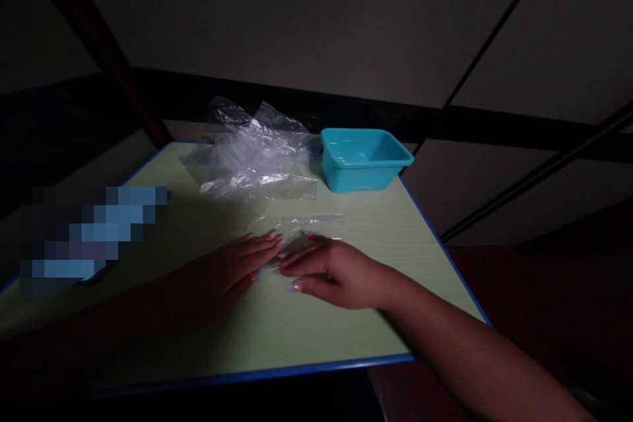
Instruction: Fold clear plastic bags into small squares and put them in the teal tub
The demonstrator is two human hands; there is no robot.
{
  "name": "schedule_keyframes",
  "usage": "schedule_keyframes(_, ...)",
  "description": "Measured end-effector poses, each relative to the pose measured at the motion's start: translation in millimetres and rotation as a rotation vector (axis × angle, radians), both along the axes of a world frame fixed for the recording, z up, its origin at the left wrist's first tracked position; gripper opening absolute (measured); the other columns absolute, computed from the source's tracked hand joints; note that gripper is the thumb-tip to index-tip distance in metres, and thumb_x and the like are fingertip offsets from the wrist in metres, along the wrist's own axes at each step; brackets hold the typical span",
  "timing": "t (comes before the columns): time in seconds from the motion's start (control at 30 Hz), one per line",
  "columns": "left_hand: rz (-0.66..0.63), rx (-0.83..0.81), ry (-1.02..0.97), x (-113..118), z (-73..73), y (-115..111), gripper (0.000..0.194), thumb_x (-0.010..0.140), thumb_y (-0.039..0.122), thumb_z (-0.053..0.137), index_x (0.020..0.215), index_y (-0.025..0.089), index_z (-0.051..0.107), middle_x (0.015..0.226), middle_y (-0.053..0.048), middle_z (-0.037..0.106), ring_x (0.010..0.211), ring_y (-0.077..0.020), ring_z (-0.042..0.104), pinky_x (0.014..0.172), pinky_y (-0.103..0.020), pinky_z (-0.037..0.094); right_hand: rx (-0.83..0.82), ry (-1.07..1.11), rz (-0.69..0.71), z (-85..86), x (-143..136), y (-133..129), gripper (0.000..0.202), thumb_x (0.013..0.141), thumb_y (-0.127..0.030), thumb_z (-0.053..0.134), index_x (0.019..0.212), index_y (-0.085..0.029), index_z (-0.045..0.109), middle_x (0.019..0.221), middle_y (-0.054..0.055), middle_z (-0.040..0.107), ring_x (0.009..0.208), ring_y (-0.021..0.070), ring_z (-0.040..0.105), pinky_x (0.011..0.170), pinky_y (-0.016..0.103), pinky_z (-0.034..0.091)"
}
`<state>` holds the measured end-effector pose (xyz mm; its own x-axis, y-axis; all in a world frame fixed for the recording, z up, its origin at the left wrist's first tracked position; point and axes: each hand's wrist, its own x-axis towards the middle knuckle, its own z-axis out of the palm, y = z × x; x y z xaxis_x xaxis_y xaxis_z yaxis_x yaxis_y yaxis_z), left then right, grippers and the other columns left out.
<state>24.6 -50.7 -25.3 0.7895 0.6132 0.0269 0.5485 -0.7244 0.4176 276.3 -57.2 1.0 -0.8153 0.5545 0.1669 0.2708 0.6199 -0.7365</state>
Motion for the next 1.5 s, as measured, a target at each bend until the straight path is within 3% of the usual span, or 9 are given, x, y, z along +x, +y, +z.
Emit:
schedule_keyframes(0.07,0.009,-0.055,-0.012,-2,4.6,1,0.051,0.093,0.019,0.035,0.142,0.009,0.044,0.151,-0.015,0.042,0.141,-0.0256,0.036,0.115,-0.047,0.033,-0.038,0.025,-0.013,0.8,1,2,0.023,0.092,-0.024,0.061,0.113,-0.017,0.068,0.117,0.011,0.071,0.116,0.0191,0.062,0.113,0.043,0.029)
schedule_keyframes(0.17,0.014,-0.128,-0.076,-6,13.0,2,0.046,0.098,0.026,0.033,0.138,0.015,0.051,0.148,-0.01,0.047,0.138,-0.0231,0.043,0.114,-0.043,0.035,-0.095,-0.015,-0.051,7.3,4,6,0.015,0.09,-0.025,0.064,0.1,-0.016,0.069,0.1,0.008,0.073,0.096,0.0173,0.066,0.089,0.032,0.048)
schedule_keyframes(0.27,0.005,-0.179,-0.14,-8,19.1,3,0.043,0.1,0.031,0.033,0.135,0.018,0.055,0.144,-0.007,0.052,0.134,-0.0217,0.048,0.113,-0.039,0.037,-0.115,-0.116,-0.125,19.2,14,10,0.018,0.084,-0.028,0.071,0.096,-0.016,0.065,0.091,0.003,0.069,0.083,0.015,0.063,0.073,0.026,0.047)
schedule_keyframes(0.4,0.017,-0.224,-0.157,-12,17.6,4,0.044,0.101,0.038,0.033,0.136,0.021,0.055,0.143,-0.005,0.053,0.131,-0.022,0.051,0.112,-0.038,0.038,-0.102,-0.249,-0.2,31.8,32,17,0.028,0.078,-0.032,0.077,0.097,-0.018,0.062,0.093,0.002,0.066,0.083,0.0159,0.06,0.073,0.026,0.045)
schedule_keyframes(0.57,0.025,-0.33,-0.173,-17,10.4,7,0.048,0.1,0.048,0.034,0.138,0.026,0.053,0.145,-0.002,0.051,0.133,-0.0224,0.049,0.113,-0.039,0.035,-0.083,-0.427,-0.217,30.0,42,23,0.032,0.072,-0.022,0.081,0.098,-0.018,0.062,0.096,0.002,0.067,0.086,0.0175,0.06,0.076,0.028,0.044)
schedule_keyframes(0.83,0.067,-0.413,-0.145,-18,15.6,7,0.05,0.099,0.05,0.036,0.139,0.025,0.053,0.145,-0.001,0.051,0.133,-0.0226,0.048,0.115,-0.037,0.033,0.043,-0.234,-0.258,24.8,32,23,0.047,0.076,-0.019,0.077,0.119,-0.018,0.057,0.103,0.004,0.063,0.093,0.0183,0.059,0.082,0.031,0.046)
schedule_keyframes(1.07,-0.044,-0.363,-0.159,-17,16.8,5,0.046,0.1,0.048,0.037,0.138,0.027,0.054,0.147,-0.001,0.049,0.136,-0.021,0.046,0.115,-0.039,0.033,-0.095,-0.295,-0.1,27.6,30,22,0.006,0.084,-0.015,0.067,0.087,-0.016,0.073,0.079,0.001,0.065,0.073,0.0131,0.061,0.069,0.025,0.046)
schedule_keyframes(1.23,-0.105,-0.302,-0.15,-17,19.0,5,0.044,0.101,0.046,0.038,0.136,0.027,0.055,0.146,-0.003,0.049,0.136,-0.0208,0.045,0.115,-0.04,0.034,-0.124,-0.426,-0.048,29.7,34,23,0.006,0.081,-0.012,0.069,0.084,-0.017,0.072,0.082,0.001,0.066,0.078,0.0143,0.062,0.074,0.026,0.046)
schedule_keyframes(1.5,0.025,-0.376,-0.193,-18,21.4,12,0.046,0.098,0.05,0.04,0.13,0.025,0.061,0.136,-0.003,0.06,0.125,-0.024,0.057,0.109,-0.039,0.041,-0.112,-0.424,-0.138,24.8,46,31,0.013,0.088,-0.013,0.055,0.087,-0.017,0.067,0.082,0.001,0.067,0.076,0.014,0.06,0.072,0.027,0.045)
